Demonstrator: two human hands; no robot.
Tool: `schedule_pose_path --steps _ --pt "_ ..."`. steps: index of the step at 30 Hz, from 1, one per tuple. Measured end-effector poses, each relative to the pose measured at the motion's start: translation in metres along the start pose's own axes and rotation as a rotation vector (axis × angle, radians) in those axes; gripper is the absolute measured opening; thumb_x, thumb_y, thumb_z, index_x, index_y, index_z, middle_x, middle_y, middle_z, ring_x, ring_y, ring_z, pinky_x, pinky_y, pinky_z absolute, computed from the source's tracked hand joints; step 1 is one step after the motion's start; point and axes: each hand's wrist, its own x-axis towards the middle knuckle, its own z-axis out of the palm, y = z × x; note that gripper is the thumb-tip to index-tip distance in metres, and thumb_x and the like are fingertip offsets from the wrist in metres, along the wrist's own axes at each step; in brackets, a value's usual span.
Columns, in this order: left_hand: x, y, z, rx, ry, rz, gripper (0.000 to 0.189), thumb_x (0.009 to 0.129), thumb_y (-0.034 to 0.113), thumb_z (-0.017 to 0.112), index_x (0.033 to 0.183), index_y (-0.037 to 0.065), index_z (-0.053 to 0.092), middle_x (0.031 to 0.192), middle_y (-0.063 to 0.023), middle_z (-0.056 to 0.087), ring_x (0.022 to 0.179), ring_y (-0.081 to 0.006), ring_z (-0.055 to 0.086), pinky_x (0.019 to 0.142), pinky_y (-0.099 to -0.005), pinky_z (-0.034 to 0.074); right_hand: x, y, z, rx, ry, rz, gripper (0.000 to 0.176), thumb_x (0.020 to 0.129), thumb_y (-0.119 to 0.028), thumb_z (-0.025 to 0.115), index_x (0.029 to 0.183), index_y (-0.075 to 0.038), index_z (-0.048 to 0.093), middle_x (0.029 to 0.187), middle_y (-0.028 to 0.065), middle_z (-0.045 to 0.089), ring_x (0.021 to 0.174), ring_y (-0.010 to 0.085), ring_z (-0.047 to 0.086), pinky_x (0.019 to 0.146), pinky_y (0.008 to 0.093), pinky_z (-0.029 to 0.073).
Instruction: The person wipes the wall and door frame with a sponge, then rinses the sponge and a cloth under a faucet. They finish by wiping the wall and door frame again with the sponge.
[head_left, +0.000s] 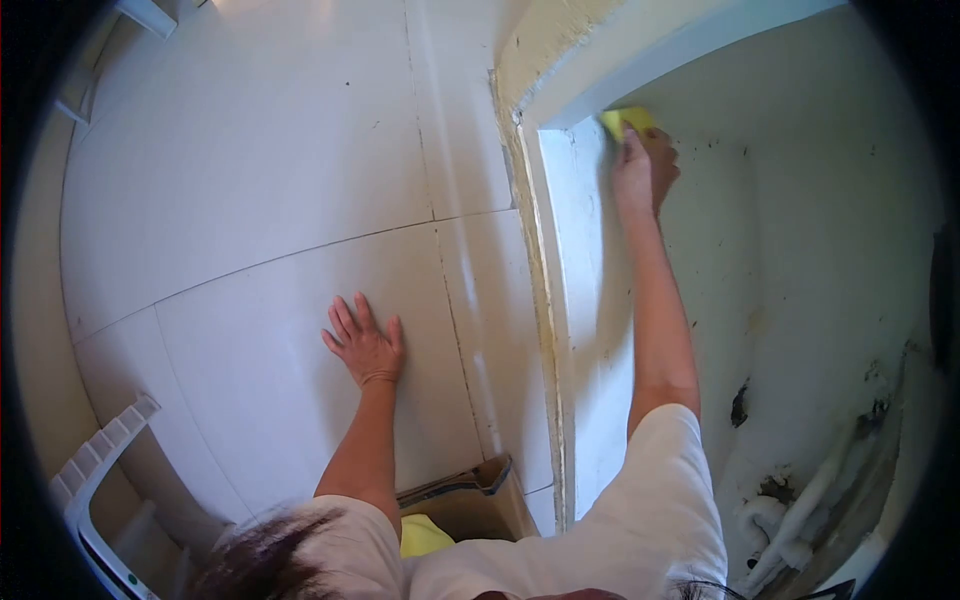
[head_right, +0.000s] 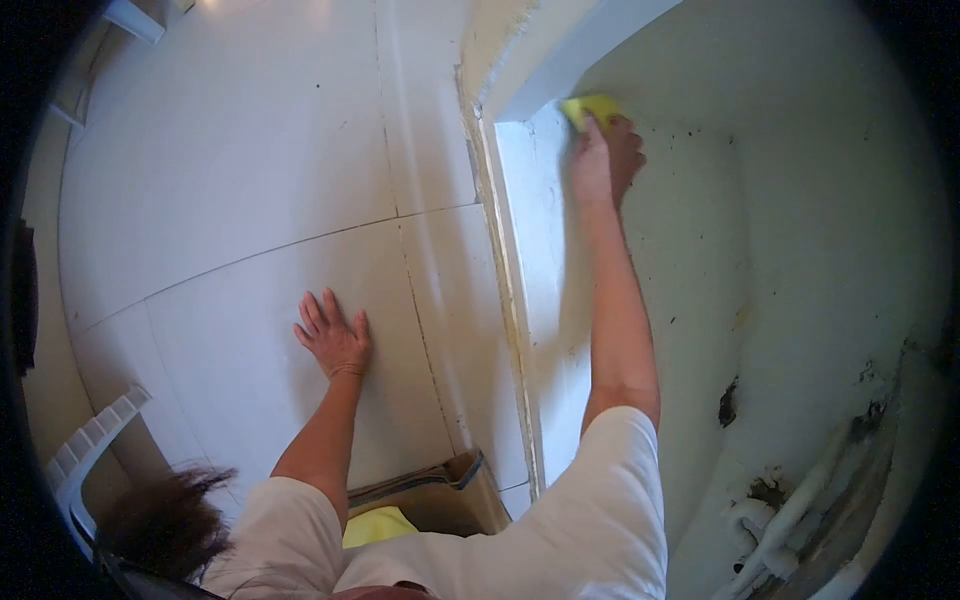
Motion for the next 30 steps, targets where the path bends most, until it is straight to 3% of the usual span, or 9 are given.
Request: schedule_pose_path --steps 2,4,6,9,14,20,22,28,30 --pt "-0.002 -0.003 0.001 0.011 -0.010 0.012 0.066 0.082 0.047 0.042 0.136 0.014 0.024 0.143 -0.0149 0.014 0.132 -0.0300 0.011 0.103 -0.0540 0.007 -0.018 -0.024 -0.003 0.172 0.020 -0.321 0.025 0.081 -0.019 0.053 0.104 -0.023 0.060 0.109 0.0077 0.048 0.098 0.0314 0.046 0.080 0.0476 0.037" --pt "-0.001 -0.003 0.005 0.031 -0.013 0.005 0.065 0.082 0.047 0.042 0.135 0.014 0.025 0.143 -0.0147 0.014 0.132 -0.0296 0.010 0.103 -0.0542 0.007 -0.009 -0.020 0.014 0.149 -0.045 -0.341 0.025 0.081 -0.019 0.053 0.105 -0.021 0.060 0.108 0.0081 0.049 0.097 0.0309 0.047 0.078 0.0477 0.039" --pt "0.001 -0.003 0.003 0.028 -0.009 0.004 0.065 0.082 0.047 0.043 0.135 0.014 0.025 0.143 -0.0146 0.014 0.132 -0.0296 0.010 0.103 -0.0543 0.007 0.008 0.012 0.035 -0.022 -0.097 0.081 0.026 0.080 -0.019 0.055 0.105 -0.020 0.059 0.105 0.0099 0.050 0.096 0.0287 0.048 0.077 0.0455 0.041" --pt "-0.001 -0.002 0.001 0.017 -0.024 -0.001 0.065 0.082 0.047 0.043 0.135 0.014 0.024 0.143 -0.0143 0.013 0.132 -0.0295 0.010 0.103 -0.0546 0.007 0.008 0.040 0.016 -0.013 0.000 0.087 0.027 0.079 -0.018 0.056 0.106 -0.020 0.059 0.102 0.0117 0.051 0.092 0.0272 0.050 0.074 0.0430 0.043" --pt "-0.002 -0.003 0.006 0.019 0.020 0.016 0.066 0.082 0.048 0.043 0.135 0.013 0.024 0.143 -0.0146 0.013 0.132 -0.0296 0.011 0.103 -0.0551 0.007 -0.055 -0.038 -0.025 0.403 0.039 -0.393 0.027 0.075 -0.016 0.057 0.101 -0.023 0.061 0.099 0.0093 0.051 0.092 0.0284 0.048 0.076 0.0421 0.039" --pt "-0.004 0.003 0.004 0.032 0.027 0.018 0.063 0.083 0.045 0.043 0.135 0.013 0.025 0.142 -0.0149 0.015 0.132 -0.0294 0.012 0.103 -0.0534 0.007 -0.021 0.003 0.017 0.204 -0.082 -0.254 0.027 0.081 -0.018 0.052 0.107 -0.024 0.060 0.101 0.0096 0.051 0.093 0.0288 0.049 0.077 0.0428 0.040" --pt "-0.002 0.000 0.006 0.061 0.046 0.022 0.064 0.084 0.048 0.041 0.135 0.012 0.025 0.141 -0.0161 0.016 0.132 -0.0295 0.012 0.102 -0.0549 0.010 -0.011 0.031 0.017 0.033 -0.086 0.102 0.027 0.084 -0.019 0.051 0.110 -0.024 0.058 0.104 0.0105 0.050 0.094 0.0275 0.049 0.077 0.0425 0.041" --pt "-0.004 0.001 0.004 0.075 0.043 0.032 0.064 0.084 0.047 0.042 0.135 0.012 0.026 0.141 -0.0160 0.016 0.132 -0.0298 0.013 0.102 -0.0556 0.011 -0.166 0.018 -0.065 0.499 -0.244 -0.441 0.027 0.083 -0.011 0.050 0.108 -0.009 0.060 0.093 0.0159 0.050 0.089 0.0316 0.048 0.080 0.0389 0.039" --pt "-0.002 0.002 0.004 0.049 0.061 0.048 0.064 0.084 0.047 0.042 0.134 0.012 0.026 0.141 -0.0161 0.017 0.132 -0.0299 0.013 0.101 -0.0560 0.011 -0.141 0.033 -0.037 0.371 -0.330 -0.311 0.026 0.083 -0.012 0.050 0.106 -0.013 0.061 0.097 0.0156 0.051 0.091 0.0320 0.048 0.080 0.0412 0.039"
